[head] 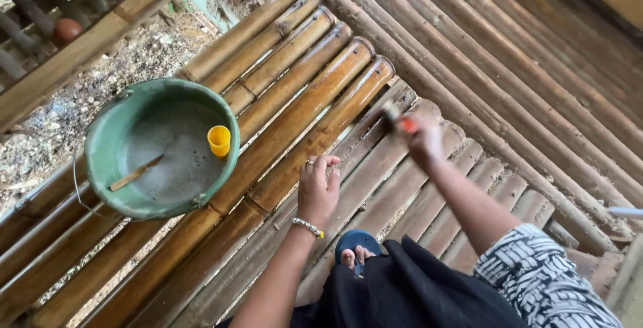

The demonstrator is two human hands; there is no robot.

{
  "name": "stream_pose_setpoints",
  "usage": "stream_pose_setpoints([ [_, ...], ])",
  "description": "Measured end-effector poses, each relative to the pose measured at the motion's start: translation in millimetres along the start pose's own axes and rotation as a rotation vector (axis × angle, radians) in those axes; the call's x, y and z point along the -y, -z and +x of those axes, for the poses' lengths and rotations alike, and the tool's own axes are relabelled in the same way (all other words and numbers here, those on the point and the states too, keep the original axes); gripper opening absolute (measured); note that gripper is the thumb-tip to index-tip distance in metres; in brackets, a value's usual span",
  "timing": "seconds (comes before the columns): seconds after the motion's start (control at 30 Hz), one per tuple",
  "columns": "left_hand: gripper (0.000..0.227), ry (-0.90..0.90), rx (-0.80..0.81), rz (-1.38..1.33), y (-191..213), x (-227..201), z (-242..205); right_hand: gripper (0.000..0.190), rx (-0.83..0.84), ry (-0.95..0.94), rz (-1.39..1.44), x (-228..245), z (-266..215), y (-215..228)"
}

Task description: Applying a liquid coating to bamboo poles using a paintbrush and a small hand tool.

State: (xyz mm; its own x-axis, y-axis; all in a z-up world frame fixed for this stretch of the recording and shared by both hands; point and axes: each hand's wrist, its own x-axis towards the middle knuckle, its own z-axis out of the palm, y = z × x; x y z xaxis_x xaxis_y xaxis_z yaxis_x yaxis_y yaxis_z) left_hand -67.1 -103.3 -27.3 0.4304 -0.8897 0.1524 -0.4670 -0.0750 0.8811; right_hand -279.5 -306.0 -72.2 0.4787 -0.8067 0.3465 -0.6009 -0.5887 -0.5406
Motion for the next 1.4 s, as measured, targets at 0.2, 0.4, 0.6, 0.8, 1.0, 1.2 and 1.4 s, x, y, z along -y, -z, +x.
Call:
stream_pose_setpoints([
  [0.2, 0.018, 0.009, 0.005, 0.057, 10, 1, -2, 0.018, -0.01, -0.025, 0.073, 50, -3, 29],
  [0.4, 0.016, 0.118, -0.032, -0.012, 30, 1, -6, 0.022, 0.14, 0.122, 0.083, 31, -49, -49],
  [0.6, 0.015, 0.155, -0.078, 0.009, 47, 9, -12, 0.013, 0.102, -0.088, 0.236, 119, -40, -5],
  [0.8, 0.016, 0.2, -0.084, -0.016, 62, 3, -17, 0.005, 0.157, -0.035, 0.082, 130, -50, -28],
  [1.0, 0.017, 0.222, -0.091, -0.029, 77, 10, -28, 0.004, -0.086, 0.072, 0.134, 99, 15, -18],
  [1.2, 0.017, 0.264, -0.102, -0.057, 80, 18, -33, 0.007, -0.109, -0.777, 0.911, 188, -13, -25],
  [1.4, 0.017, 0.295, -0.128, -0.084, 98, 17, -37, 0.01, -0.304, -0.376, 0.236, 91, -32, -63],
])
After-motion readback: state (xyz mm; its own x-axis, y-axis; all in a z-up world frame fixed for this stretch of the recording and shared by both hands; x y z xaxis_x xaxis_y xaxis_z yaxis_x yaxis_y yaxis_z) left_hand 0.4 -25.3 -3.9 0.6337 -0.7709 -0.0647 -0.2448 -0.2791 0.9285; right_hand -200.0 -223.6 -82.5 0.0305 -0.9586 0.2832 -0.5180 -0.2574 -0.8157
